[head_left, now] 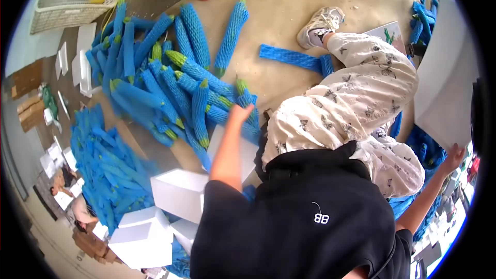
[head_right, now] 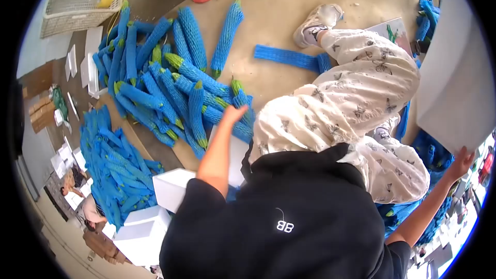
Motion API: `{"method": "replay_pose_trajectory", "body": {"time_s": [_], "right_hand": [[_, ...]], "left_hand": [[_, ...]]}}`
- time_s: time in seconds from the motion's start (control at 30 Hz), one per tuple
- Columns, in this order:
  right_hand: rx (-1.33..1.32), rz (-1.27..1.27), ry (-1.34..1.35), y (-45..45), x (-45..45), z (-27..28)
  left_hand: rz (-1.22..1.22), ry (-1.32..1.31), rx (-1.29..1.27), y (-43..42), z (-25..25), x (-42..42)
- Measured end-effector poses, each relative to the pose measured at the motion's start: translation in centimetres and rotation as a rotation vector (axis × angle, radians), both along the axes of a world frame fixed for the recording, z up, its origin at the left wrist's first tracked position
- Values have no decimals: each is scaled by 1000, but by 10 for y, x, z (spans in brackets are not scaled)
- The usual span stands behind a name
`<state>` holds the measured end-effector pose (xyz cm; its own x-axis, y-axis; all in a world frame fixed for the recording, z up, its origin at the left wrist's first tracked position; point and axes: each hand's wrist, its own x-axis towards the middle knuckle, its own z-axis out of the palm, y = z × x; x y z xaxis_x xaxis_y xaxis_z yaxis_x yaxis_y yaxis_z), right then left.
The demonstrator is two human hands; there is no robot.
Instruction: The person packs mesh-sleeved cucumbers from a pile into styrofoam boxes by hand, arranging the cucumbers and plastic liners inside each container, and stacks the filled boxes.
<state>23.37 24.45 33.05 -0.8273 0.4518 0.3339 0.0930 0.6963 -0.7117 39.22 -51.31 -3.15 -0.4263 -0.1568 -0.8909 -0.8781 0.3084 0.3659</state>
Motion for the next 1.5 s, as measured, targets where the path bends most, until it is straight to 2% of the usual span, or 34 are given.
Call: {"method": "replay_pose_trajectory", "body": {"time_s": [0.03,0.07,0.17,0.27,0.37,0.4,0.43,0.47,0.5,0.53,0.57,0.6,0.63,0.67,0.7,0.73,0.8,0.83,0.93,0.97,1.0,1.03,1.13,1.17,1.2,1.23,1.27,1.3,1.33,1.37,1.4,1.43,1.47,1.5], "right_hand": [[-9,18,-84,13,10,-4],[60,-26,-182,57,19,-13],[273,15,-70,20,10,-25],[257,-12,-352,80,9,-43],[258,149,-532,82,-7,-67],[254,231,-591,67,-15,-69],[251,292,-660,54,-19,-70],[353,292,-745,53,-18,-75],[267,301,-732,57,-12,-90],[188,311,-715,69,-4,-107],[143,215,-782,75,3,-118],[65,224,-789,94,10,-132],[-26,186,-859,101,14,-138],[-20,106,-1049,75,10,-124],[9,102,-1054,35,10,-115],[-127,124,-1080,29,14,-118],[-250,235,-1092,25,22,-130],[-247,234,-1090,21,18,-130],[-235,171,-1179,1,12,-127],[-195,147,-1181,-7,11,-126],[-154,130,-1182,-16,10,-120],[-155,88,-1186,-18,11,-118],[-362,54,-1063,-18,20,-120],[-359,78,-1013,-5,25,-128],[-343,9,-1006,0,25,-133],[-325,8,-1006,1,26,-138],[-304,-1,-990,1,26,-140],[-290,-46,-949,-7,27,-141],[-277,-95,-892,-12,26,-144],[-214,43,-901,2,26,-153],[-222,91,-872,14,26,-166],[-33,86,-877,2,19,-169],[263,98,-853,-35,4,-158],[251,70,-853,-54,-7,-153]], "left_hand": [[-86,-137,-150,21,-31,21],[-65,-159,-449,50,2,7],[91,-303,-594,61,-16,-12],[175,-354,-576,69,18,-11],[261,-23,-521,73,54,-12],[360,190,-539,68,68,-11],[338,298,-668,53,83,-12],[366,574,-715,31,110,-20],[350,748,-855,3,139,-36],[503,485,-849,-21,184,-59],[553,561,-953,-54,199,-64],[392,428,-1195,-75,220,-73],[397,438,-1490,-102,201,-52],[458,485,-1566,-109,180,-25],[697,441,-1217,-107,151,9],[730,324,-994,-73,126,21],[764,347,-633,-7,8,80],[1276,59,-125,33,-7,84],[1147,-40,-522,60,-67,93],[1203,-118,-435,48,-70,91],[1263,-195,-348,47,-70,91],[1188,1,-363,54,-29,80],[1406,315,-322,40,90,32],[1449,187,-468,18,123,19],[1474,280,-500,-1,136,20],[1325,471,-649,-13,155,15],[1078,371,-982,-36,164,22],[1079,674,-1119,-51,175,13],[848,730,-1266,-68,198,1],[775,771,-1317,-90,209,-3],[727,631,-1303,-113,220,-11],[642,674,-1266,-158,201,4],[438,109,-1417,-168,217,-19],[332,138,-1544,-202,202,-23]]}}
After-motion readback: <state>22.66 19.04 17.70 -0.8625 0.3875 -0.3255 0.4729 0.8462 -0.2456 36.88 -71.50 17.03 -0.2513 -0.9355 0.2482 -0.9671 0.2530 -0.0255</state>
